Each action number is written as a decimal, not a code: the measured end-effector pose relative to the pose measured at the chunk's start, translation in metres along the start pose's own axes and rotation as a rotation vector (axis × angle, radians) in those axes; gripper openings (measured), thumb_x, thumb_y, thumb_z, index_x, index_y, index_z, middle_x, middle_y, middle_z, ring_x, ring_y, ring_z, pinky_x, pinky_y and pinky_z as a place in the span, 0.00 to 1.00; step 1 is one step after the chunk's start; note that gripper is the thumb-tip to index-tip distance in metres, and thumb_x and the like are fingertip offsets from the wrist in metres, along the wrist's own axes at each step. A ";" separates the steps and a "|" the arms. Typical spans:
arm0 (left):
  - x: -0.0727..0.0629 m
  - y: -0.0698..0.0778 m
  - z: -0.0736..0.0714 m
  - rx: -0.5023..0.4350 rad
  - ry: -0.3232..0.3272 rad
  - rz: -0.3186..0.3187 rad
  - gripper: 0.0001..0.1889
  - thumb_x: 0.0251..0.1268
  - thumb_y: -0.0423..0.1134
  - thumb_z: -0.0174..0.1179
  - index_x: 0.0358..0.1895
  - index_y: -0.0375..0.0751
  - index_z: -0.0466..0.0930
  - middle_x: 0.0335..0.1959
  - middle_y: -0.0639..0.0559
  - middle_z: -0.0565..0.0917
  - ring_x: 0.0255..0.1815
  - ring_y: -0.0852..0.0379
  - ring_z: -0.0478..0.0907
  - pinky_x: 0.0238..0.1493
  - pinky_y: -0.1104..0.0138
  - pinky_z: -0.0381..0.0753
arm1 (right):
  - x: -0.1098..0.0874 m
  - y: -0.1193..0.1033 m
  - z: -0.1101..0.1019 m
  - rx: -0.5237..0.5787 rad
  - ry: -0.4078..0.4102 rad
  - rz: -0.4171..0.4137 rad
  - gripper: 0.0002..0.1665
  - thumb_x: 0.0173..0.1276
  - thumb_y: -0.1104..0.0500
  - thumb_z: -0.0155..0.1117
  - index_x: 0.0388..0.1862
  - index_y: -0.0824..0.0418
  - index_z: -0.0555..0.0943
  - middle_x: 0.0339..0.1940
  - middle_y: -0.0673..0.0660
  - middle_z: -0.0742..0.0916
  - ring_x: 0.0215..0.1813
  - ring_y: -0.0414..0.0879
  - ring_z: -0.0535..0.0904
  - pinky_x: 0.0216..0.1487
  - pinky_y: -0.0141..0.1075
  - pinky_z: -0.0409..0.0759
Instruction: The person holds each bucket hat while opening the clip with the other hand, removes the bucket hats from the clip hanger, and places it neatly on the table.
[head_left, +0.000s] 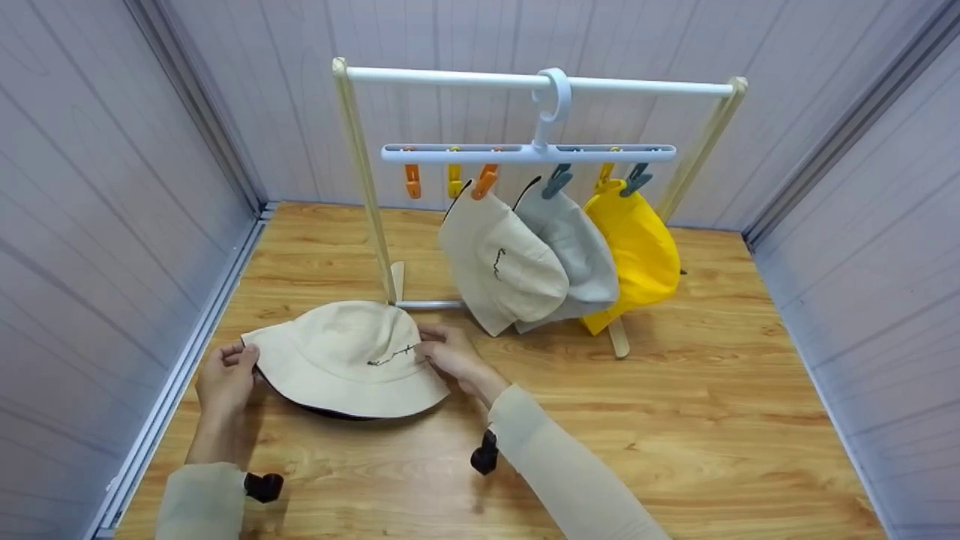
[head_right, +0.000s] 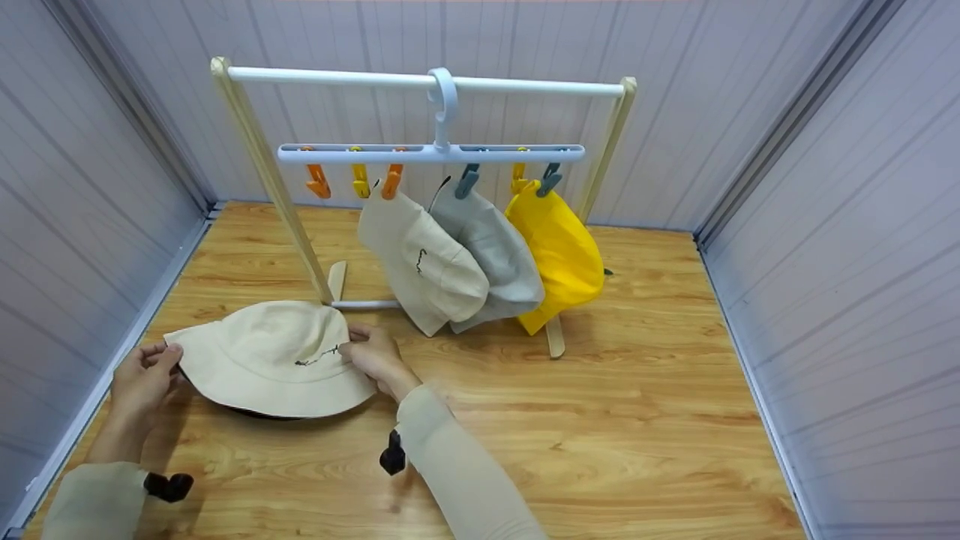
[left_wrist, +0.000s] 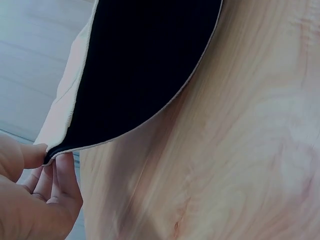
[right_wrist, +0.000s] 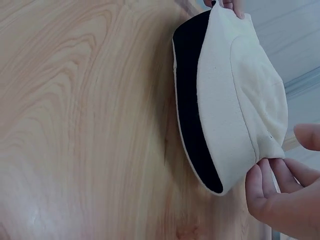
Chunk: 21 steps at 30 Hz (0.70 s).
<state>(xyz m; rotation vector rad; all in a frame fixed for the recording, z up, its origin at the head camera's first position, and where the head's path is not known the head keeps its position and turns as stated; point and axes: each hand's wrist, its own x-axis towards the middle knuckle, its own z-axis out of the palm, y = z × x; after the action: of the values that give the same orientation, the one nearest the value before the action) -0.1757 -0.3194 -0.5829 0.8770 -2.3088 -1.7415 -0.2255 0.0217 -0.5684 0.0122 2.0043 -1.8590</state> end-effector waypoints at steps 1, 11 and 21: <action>0.001 -0.001 -0.001 -0.004 0.007 -0.001 0.21 0.82 0.45 0.57 0.64 0.33 0.73 0.44 0.55 0.77 0.32 0.70 0.77 0.36 0.75 0.85 | 0.000 0.000 0.001 -0.007 -0.009 -0.004 0.35 0.65 0.67 0.67 0.74 0.68 0.76 0.66 0.63 0.85 0.61 0.49 0.84 0.65 0.39 0.83; 0.008 -0.007 -0.012 0.016 0.027 -0.026 0.19 0.82 0.46 0.56 0.62 0.34 0.73 0.44 0.54 0.76 0.31 0.67 0.76 0.34 0.74 0.83 | -0.007 0.003 0.009 -0.025 -0.114 -0.009 0.36 0.69 0.63 0.68 0.76 0.66 0.74 0.69 0.62 0.84 0.67 0.52 0.83 0.70 0.42 0.80; 0.020 -0.012 -0.027 0.098 0.066 -0.052 0.23 0.82 0.49 0.54 0.66 0.34 0.73 0.49 0.52 0.75 0.40 0.63 0.72 0.36 0.76 0.75 | -0.012 0.006 0.009 -0.104 -0.176 -0.028 0.36 0.72 0.60 0.67 0.77 0.67 0.73 0.74 0.62 0.80 0.75 0.56 0.76 0.77 0.47 0.73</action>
<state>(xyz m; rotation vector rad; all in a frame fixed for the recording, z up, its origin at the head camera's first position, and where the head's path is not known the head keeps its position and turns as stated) -0.1757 -0.3546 -0.5895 1.0036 -2.3660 -1.6044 -0.2102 0.0166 -0.5709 -0.2028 1.9843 -1.7060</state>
